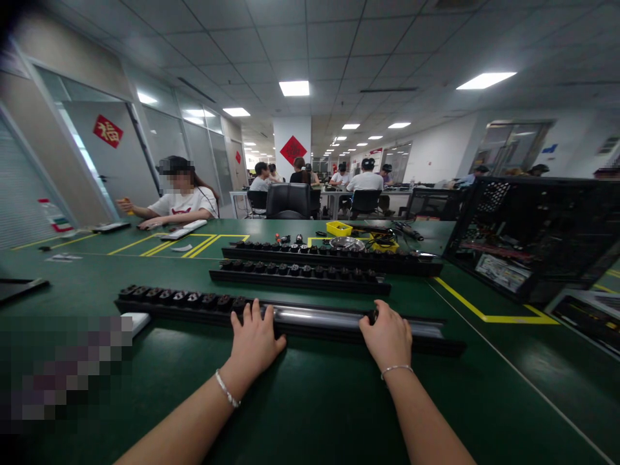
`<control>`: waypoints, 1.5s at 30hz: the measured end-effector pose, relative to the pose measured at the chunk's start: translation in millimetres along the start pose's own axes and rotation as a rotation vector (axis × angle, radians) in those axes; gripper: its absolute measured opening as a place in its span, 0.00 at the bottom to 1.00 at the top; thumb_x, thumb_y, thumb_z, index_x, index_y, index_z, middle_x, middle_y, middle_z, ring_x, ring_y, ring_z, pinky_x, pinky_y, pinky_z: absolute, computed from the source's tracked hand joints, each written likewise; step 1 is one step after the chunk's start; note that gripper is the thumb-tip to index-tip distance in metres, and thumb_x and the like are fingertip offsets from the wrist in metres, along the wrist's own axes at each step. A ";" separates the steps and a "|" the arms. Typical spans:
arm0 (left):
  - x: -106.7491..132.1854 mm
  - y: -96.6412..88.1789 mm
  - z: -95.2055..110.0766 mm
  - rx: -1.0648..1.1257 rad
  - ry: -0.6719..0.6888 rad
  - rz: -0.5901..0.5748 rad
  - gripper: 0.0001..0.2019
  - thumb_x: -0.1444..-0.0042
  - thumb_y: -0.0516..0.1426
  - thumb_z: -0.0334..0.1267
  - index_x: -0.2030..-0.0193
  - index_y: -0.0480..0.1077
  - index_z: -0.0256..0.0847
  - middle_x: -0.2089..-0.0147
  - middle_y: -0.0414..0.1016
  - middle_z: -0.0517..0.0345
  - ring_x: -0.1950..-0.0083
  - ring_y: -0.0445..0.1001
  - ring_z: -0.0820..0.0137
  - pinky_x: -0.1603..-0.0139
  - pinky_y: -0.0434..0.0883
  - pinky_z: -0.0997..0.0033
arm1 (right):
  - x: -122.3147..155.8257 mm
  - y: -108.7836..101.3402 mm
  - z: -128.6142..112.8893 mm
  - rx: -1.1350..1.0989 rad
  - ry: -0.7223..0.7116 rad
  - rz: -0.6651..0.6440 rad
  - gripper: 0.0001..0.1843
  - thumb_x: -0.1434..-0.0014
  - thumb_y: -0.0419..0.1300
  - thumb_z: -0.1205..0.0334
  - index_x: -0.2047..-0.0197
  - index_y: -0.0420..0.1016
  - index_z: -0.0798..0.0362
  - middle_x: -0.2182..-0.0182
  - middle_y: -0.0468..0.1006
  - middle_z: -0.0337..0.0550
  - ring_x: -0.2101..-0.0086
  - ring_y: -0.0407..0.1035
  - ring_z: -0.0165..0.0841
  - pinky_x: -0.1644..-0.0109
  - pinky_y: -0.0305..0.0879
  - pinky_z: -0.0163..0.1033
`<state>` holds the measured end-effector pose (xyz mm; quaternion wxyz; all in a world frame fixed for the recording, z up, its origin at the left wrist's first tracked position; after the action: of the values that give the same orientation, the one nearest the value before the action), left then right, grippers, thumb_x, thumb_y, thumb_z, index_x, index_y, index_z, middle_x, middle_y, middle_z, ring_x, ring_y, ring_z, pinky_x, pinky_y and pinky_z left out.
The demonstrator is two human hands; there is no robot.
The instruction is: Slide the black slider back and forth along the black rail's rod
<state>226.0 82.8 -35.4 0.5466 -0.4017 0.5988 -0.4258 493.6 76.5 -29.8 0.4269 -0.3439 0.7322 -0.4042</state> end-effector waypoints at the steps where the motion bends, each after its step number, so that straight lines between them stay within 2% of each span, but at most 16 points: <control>1: 0.0 0.2 -0.1 0.001 0.001 0.001 0.34 0.54 0.54 0.53 0.42 0.57 0.37 0.38 0.53 0.33 0.38 0.51 0.44 0.43 0.42 0.37 | -0.4 0.2 0.8 -0.009 0.000 0.003 0.25 0.48 0.47 0.57 0.48 0.62 0.57 0.56 0.73 0.50 0.55 0.65 0.41 0.50 0.56 0.46; 4: -0.7 1.3 -0.5 0.004 0.005 0.009 0.35 0.55 0.54 0.53 0.42 0.57 0.36 0.38 0.52 0.32 0.38 0.50 0.44 0.43 0.41 0.37 | -0.7 -0.6 2.0 -0.025 0.000 0.011 0.24 0.48 0.47 0.58 0.48 0.62 0.57 0.57 0.73 0.50 0.56 0.66 0.40 0.52 0.57 0.45; 10: -2.6 4.4 -1.7 0.012 -0.003 0.002 0.36 0.56 0.55 0.55 0.42 0.57 0.38 0.38 0.52 0.33 0.38 0.50 0.44 0.43 0.42 0.37 | 0.2 -5.3 5.3 0.035 0.035 -0.001 0.27 0.48 0.46 0.52 0.48 0.63 0.56 0.55 0.72 0.51 0.53 0.63 0.43 0.47 0.52 0.51; 16: -3.4 5.2 -2.7 0.025 -0.016 -0.007 0.37 0.57 0.55 0.56 0.42 0.57 0.39 0.37 0.50 0.34 0.37 0.50 0.45 0.43 0.43 0.37 | -1.6 -5.0 8.4 0.000 0.028 -0.011 0.27 0.47 0.46 0.54 0.47 0.63 0.57 0.55 0.72 0.51 0.53 0.64 0.42 0.49 0.55 0.50; 23: -2.7 6.0 -2.2 0.024 0.008 0.011 0.36 0.56 0.55 0.55 0.42 0.57 0.37 0.37 0.53 0.34 0.37 0.49 0.45 0.41 0.40 0.40 | -3.3 -2.9 11.8 -0.026 0.037 -0.020 0.27 0.47 0.47 0.55 0.46 0.62 0.57 0.56 0.72 0.51 0.55 0.65 0.42 0.51 0.58 0.46; 26: -2.0 6.4 -1.9 0.042 0.051 0.050 0.36 0.54 0.54 0.53 0.40 0.55 0.37 0.36 0.52 0.37 0.36 0.48 0.47 0.40 0.41 0.43 | -4.7 -2.0 13.5 -0.036 0.039 -0.017 0.26 0.48 0.47 0.56 0.47 0.62 0.58 0.56 0.73 0.51 0.55 0.65 0.41 0.53 0.59 0.45; 31: -1.5 9.1 0.3 0.103 0.191 0.072 0.32 0.50 0.52 0.47 0.38 0.52 0.40 0.35 0.52 0.48 0.35 0.47 0.57 0.37 0.46 0.53 | -5.7 -3.9 16.6 -0.030 0.026 -0.015 0.26 0.48 0.47 0.56 0.47 0.62 0.57 0.56 0.73 0.51 0.56 0.66 0.40 0.54 0.59 0.44; 36: -2.0 11.2 -1.0 0.121 0.199 0.085 0.31 0.50 0.52 0.46 0.39 0.53 0.40 0.36 0.53 0.49 0.35 0.49 0.58 0.38 0.48 0.54 | -4.9 -9.3 19.9 0.053 0.048 -0.002 0.27 0.49 0.47 0.50 0.49 0.64 0.55 0.56 0.73 0.51 0.54 0.65 0.43 0.49 0.55 0.50; 45: -2.1 11.4 -1.6 0.141 0.199 0.098 0.30 0.49 0.51 0.47 0.39 0.54 0.41 0.36 0.53 0.49 0.35 0.49 0.58 0.38 0.48 0.54 | -10.6 -7.2 26.9 -0.064 0.041 -0.067 0.26 0.48 0.47 0.54 0.47 0.62 0.54 0.55 0.73 0.47 0.55 0.65 0.41 0.54 0.59 0.44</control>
<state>224.4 88.6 -45.5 0.5315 -0.2882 0.6374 -0.4776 523.2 74.4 -28.1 0.3871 -0.3733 0.7413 -0.4015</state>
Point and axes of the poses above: each hand's wrist, its own x-axis away from the middle knuckle, its own y-axis out of the palm, z = x × y, the point moved 4 cm from there along -x, towards the middle knuckle
